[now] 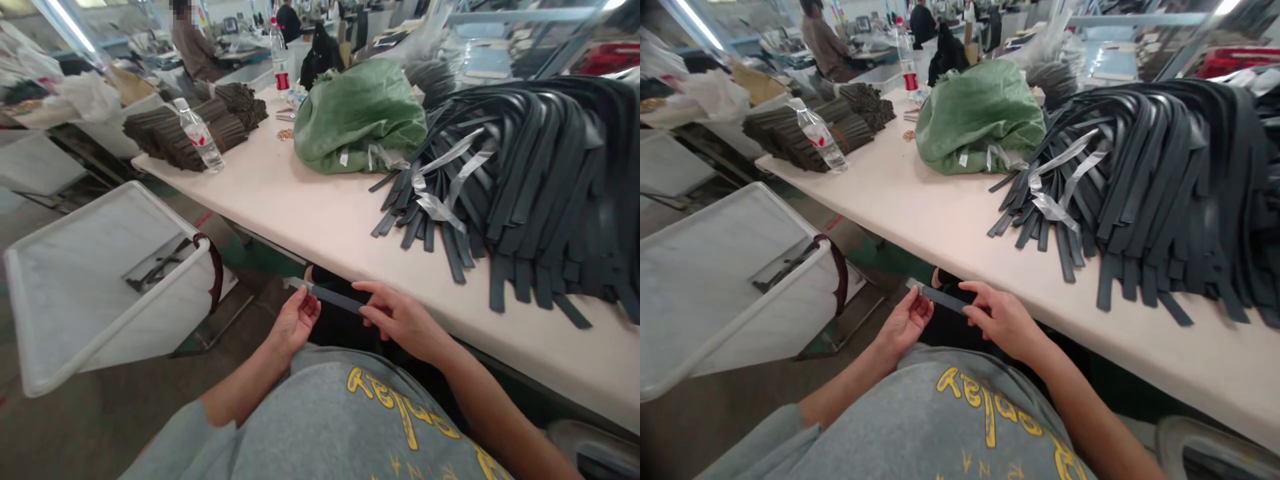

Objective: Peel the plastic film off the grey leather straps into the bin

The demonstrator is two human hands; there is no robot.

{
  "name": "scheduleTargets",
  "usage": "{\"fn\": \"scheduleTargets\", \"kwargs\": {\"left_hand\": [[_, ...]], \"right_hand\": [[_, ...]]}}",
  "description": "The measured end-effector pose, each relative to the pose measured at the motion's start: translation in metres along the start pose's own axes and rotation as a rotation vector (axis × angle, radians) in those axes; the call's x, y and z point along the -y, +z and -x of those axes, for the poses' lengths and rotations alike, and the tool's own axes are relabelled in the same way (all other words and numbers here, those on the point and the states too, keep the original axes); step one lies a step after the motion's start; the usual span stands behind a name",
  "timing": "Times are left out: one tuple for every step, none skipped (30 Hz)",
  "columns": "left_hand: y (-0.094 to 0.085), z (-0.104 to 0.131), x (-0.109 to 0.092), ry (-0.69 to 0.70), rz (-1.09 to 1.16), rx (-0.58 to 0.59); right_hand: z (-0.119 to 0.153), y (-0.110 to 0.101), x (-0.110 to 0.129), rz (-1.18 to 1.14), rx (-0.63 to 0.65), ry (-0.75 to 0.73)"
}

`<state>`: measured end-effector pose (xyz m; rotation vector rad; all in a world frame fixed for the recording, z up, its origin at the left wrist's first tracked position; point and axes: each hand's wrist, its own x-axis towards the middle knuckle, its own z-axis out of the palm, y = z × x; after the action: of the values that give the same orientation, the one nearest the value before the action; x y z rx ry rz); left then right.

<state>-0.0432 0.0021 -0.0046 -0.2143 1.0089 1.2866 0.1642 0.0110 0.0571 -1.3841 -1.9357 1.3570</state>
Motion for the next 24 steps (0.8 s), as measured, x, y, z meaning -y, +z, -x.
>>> {"fn": "scheduleTargets", "kwargs": {"left_hand": [[0.000,-0.002,-0.001,-0.005,0.010,-0.009],[0.000,-0.002,0.000,-0.022,0.012,-0.008],[0.000,-0.002,0.002,-0.052,0.003,0.004],[0.001,-0.001,0.007,-0.090,-0.015,0.022],[0.001,0.000,0.011,-0.126,-0.035,0.046],[0.003,0.001,0.015,-0.155,-0.058,0.072],[0.004,0.001,0.018,-0.168,-0.076,0.089],[0.004,0.000,0.018,-0.165,-0.086,0.094],[0.004,-0.002,0.016,-0.150,-0.086,0.086],[0.004,-0.005,0.011,-0.129,-0.078,0.066],[0.003,-0.010,0.005,-0.108,-0.066,0.042],[0.001,-0.015,-0.002,-0.092,-0.055,0.018],[-0.001,-0.020,-0.008,-0.082,-0.046,-0.003],[-0.003,-0.025,-0.014,-0.077,-0.043,-0.020],[-0.005,-0.029,-0.018,-0.073,-0.043,-0.034],[-0.006,-0.032,-0.020,-0.071,-0.045,-0.046],[-0.007,-0.034,-0.021,-0.071,-0.047,-0.054],[-0.008,-0.035,-0.020,-0.073,-0.048,-0.061],[-0.008,-0.036,-0.019,-0.077,-0.050,-0.065],[-0.008,-0.036,-0.017,-0.082,-0.053,-0.066],[-0.007,-0.035,-0.015,-0.089,-0.057,-0.066],[-0.007,-0.034,-0.014,-0.098,-0.063,-0.067],[-0.006,-0.032,-0.013,-0.109,-0.070,-0.068],[-0.006,-0.031,-0.012,-0.120,-0.077,-0.069]], "right_hand": [[0.003,-0.005,0.000,0.030,-0.023,0.004],[0.005,-0.008,0.000,0.074,-0.038,0.006],[0.003,-0.007,0.001,0.125,-0.042,0.004],[0.000,-0.004,0.003,0.176,-0.039,0.000],[-0.005,0.001,0.005,0.217,-0.034,0.000],[-0.011,0.008,0.007,0.242,-0.029,0.002],[-0.016,0.013,0.009,0.252,-0.020,0.001],[-0.019,0.016,0.011,0.249,-0.004,-0.007],[-0.020,0.016,0.012,0.237,0.023,-0.024],[-0.017,0.013,0.013,0.218,0.056,-0.045],[-0.012,0.007,0.014,0.198,0.088,-0.066],[-0.004,-0.001,0.015,0.181,0.106,-0.084],[0.006,-0.011,0.015,0.170,0.109,-0.098],[0.017,-0.021,0.016,0.164,0.104,-0.117],[0.028,-0.030,0.018,0.161,0.099,-0.143],[0.038,-0.038,0.020,0.156,0.098,-0.180],[0.047,-0.044,0.023,0.151,0.104,-0.228],[0.055,-0.048,0.027,0.146,0.112,-0.277],[0.061,-0.052,0.031,0.145,0.114,-0.326],[0.066,-0.054,0.035,0.148,0.102,-0.373],[0.070,-0.055,0.038,0.155,0.078,-0.422],[0.073,-0.055,0.041,0.165,0.047,-0.472],[0.074,-0.055,0.043,0.175,0.007,-0.517],[0.074,-0.055,0.044,0.186,-0.034,-0.552]]}}
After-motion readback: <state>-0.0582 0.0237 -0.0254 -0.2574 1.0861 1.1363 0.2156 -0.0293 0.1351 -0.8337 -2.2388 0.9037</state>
